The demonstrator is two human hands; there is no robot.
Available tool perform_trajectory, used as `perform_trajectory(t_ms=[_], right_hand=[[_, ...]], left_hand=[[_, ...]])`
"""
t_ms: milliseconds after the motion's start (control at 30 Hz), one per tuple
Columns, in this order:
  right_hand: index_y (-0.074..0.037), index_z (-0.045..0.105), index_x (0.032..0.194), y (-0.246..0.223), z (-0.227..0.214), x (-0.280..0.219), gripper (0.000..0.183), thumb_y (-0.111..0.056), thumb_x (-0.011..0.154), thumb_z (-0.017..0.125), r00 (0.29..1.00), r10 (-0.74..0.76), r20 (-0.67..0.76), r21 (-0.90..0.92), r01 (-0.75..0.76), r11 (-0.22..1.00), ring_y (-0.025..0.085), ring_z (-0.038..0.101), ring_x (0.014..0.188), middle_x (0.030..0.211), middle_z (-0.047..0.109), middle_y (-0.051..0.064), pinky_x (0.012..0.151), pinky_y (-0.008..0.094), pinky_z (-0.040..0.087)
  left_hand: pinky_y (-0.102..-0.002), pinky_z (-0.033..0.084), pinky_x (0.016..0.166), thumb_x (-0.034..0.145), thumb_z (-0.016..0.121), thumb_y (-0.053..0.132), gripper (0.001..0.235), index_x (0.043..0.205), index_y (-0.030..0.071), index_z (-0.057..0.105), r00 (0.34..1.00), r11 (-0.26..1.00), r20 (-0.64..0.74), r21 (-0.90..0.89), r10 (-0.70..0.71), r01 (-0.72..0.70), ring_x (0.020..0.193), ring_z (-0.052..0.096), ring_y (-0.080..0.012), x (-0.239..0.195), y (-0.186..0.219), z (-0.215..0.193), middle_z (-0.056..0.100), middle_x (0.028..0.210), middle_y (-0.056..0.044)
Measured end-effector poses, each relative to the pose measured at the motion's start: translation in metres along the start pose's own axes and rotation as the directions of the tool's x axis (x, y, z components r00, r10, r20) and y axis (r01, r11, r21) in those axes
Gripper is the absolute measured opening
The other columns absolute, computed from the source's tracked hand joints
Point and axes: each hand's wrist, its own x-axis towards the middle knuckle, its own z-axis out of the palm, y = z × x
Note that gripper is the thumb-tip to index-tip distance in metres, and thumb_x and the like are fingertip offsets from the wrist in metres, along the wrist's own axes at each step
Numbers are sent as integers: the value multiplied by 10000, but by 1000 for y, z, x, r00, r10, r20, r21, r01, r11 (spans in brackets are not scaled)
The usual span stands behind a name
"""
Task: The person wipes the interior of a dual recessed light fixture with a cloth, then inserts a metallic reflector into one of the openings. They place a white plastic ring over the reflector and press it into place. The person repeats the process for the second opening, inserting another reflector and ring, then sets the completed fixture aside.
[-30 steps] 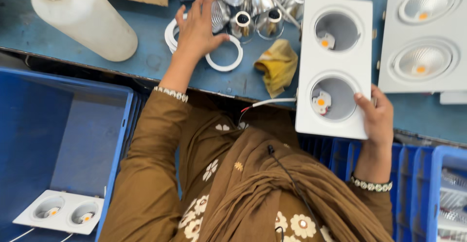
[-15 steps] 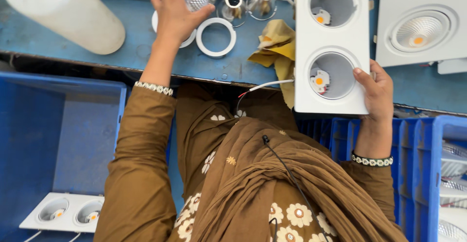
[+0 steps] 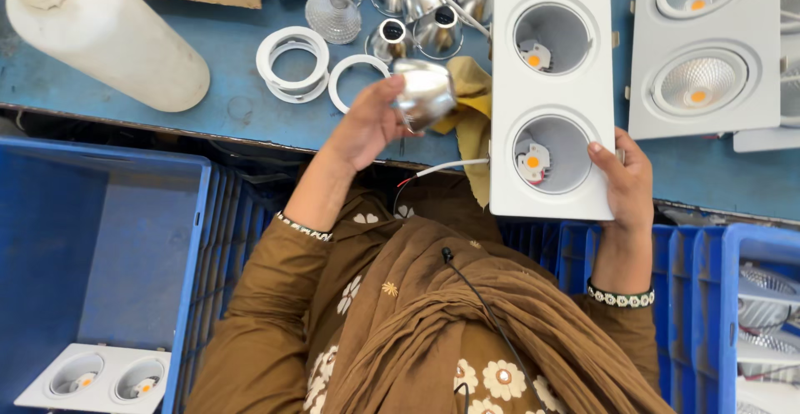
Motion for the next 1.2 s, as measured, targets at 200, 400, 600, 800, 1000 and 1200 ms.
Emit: perform_trajectory(t_ms=[200,400,600,800,1000,1200], right_hand=[[85,589,1367,8,-8,5,403,-106,1021,667,999,-37,26,-36,38,999,134,660,960,1140,687,122,860,234,529],[71,595,1358,15,-14,3,405,-118,1006,664,1000,-11,-17,-55,10,998,141,667,917,1118,695,121,805,240,531],[71,598,1362,14,-14,6,379,-106,1032,657,1000,-17,4,-26,17,1000,131,663,939,1134,690,119,833,232,529],[72,596,1363,15,-13,7,380,-91,1026,658,1000,-27,3,-22,27,999,126,662,943,1138,690,118,839,228,528],[79,596,1361,12,-12,3,371,-88,1034,651,1000,-14,3,-20,14,1000,126,661,933,1128,691,127,814,226,519],[77,594,1354,10,-9,4,378,-87,1018,648,1000,4,-18,-7,-4,1000,135,669,922,1119,693,132,810,230,532]], left_hand=[[-445,621,850,918,709,422,636,1396,52,513,986,987,-81,-78,-149,142,1042,677,-241,40,-49,-10,635,1287,-91],[-441,600,905,968,661,475,627,1425,81,492,992,952,-39,-289,-119,103,1079,673,-253,48,-72,-14,659,1253,-117],[-422,580,897,992,624,457,574,1427,101,508,970,956,-144,-193,196,-222,1168,671,-235,31,7,-48,662,1329,-99],[-424,574,869,957,699,446,568,1340,51,557,751,857,-430,124,501,-501,1102,654,-206,6,79,-91,667,1234,-92],[-372,566,885,945,784,479,673,1347,7,521,405,462,-351,859,844,-219,1106,632,-178,4,71,-118,614,1241,-125],[-338,556,733,870,714,564,743,1324,-12,595,656,915,-653,370,379,-160,922,673,-168,-6,76,-124,697,1092,-71]])
